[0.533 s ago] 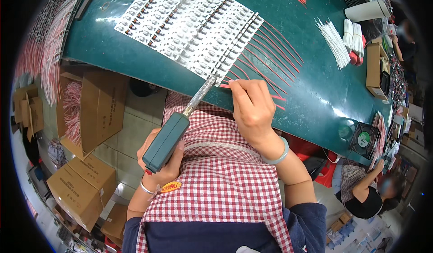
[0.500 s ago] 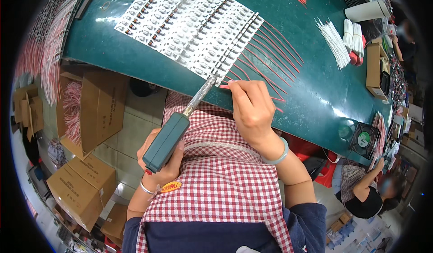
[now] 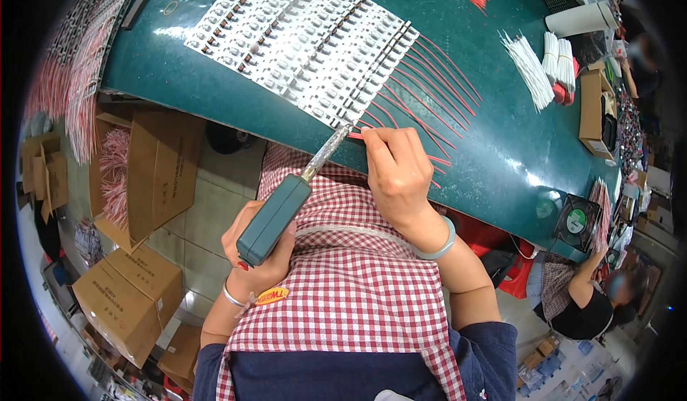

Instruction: The person uses a soldering iron to attach red and white wires to a white plastic grid on a green workbench. They repeatedly pick up wires, position them into slots, and apply the soldering iron to secure them.

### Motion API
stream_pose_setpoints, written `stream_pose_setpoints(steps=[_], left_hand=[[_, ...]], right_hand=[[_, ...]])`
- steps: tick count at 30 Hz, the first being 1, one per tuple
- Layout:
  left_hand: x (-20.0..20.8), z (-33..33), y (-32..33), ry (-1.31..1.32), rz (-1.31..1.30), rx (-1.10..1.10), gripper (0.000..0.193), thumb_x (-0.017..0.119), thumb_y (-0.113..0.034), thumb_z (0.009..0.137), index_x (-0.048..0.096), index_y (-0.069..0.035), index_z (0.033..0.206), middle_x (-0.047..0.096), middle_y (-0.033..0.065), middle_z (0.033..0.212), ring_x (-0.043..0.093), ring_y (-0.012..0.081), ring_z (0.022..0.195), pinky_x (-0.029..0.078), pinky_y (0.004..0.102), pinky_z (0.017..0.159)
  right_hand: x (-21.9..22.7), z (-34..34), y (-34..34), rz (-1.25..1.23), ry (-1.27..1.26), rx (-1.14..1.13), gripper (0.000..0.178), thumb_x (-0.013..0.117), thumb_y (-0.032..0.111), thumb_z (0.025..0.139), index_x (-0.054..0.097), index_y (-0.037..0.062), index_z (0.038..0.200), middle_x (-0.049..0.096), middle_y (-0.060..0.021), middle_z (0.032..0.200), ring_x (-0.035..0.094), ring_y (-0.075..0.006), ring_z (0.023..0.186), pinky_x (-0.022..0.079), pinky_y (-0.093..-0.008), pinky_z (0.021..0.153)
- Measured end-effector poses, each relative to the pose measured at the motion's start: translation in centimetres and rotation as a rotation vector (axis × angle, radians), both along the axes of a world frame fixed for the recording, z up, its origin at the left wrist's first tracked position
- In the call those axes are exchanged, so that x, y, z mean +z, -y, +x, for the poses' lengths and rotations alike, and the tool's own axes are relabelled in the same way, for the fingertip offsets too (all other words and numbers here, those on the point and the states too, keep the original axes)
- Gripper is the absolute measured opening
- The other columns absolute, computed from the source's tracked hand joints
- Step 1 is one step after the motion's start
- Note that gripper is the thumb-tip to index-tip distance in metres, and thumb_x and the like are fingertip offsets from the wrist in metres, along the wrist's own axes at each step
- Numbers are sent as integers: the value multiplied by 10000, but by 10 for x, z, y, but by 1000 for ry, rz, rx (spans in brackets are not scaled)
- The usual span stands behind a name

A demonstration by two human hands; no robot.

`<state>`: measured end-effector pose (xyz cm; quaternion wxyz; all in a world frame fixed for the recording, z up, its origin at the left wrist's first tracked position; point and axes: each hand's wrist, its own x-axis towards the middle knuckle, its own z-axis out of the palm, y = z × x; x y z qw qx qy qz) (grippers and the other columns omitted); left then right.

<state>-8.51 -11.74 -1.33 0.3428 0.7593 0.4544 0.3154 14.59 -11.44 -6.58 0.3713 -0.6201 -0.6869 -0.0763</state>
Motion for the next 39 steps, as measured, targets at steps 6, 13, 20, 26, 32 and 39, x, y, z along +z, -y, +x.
stream_pose_setpoints(steps=[6,13,20,26,32,39], left_hand=[[0,2,-2,34,35,-6,150,737,65,730,686,56,870,650,145,828,647,243,667,510,303,589],[-1,2,0,34,39,0,159,749,53,715,688,52,863,634,130,790,625,237,632,488,302,554],[-11,-13,10,7,50,27,183,754,48,703,696,61,876,663,146,805,662,261,675,529,316,593],[-8,-10,10,9,49,16,197,754,45,710,701,64,898,683,158,844,692,277,725,554,324,636],[0,-2,5,5,48,-1,181,743,54,726,703,57,903,675,154,842,681,262,708,543,317,623],[2,0,2,-8,84,-36,177,743,48,722,698,58,893,663,150,826,666,252,683,522,299,598]], right_hand=[[0,0,1,-12,8,-4,239,697,-40,716,675,-46,953,626,-99,860,579,-235,745,493,-322,592],[1,-1,1,-16,7,-6,249,697,-36,710,677,-50,957,626,-100,867,580,-237,755,495,-321,600],[0,0,1,-4,-9,-2,239,696,-34,710,677,-44,947,629,-98,867,582,-234,747,491,-317,598],[-2,-2,4,20,-36,-1,236,694,-31,718,676,-36,953,632,-87,842,587,-231,733,492,-321,601],[-1,-3,4,6,-24,0,225,697,-21,727,677,-33,951,631,-87,847,590,-232,740,493,-326,619],[3,-3,3,-14,-30,-14,251,733,-85,720,694,-9,955,643,-90,836,596,-231,707,497,-331,583]])
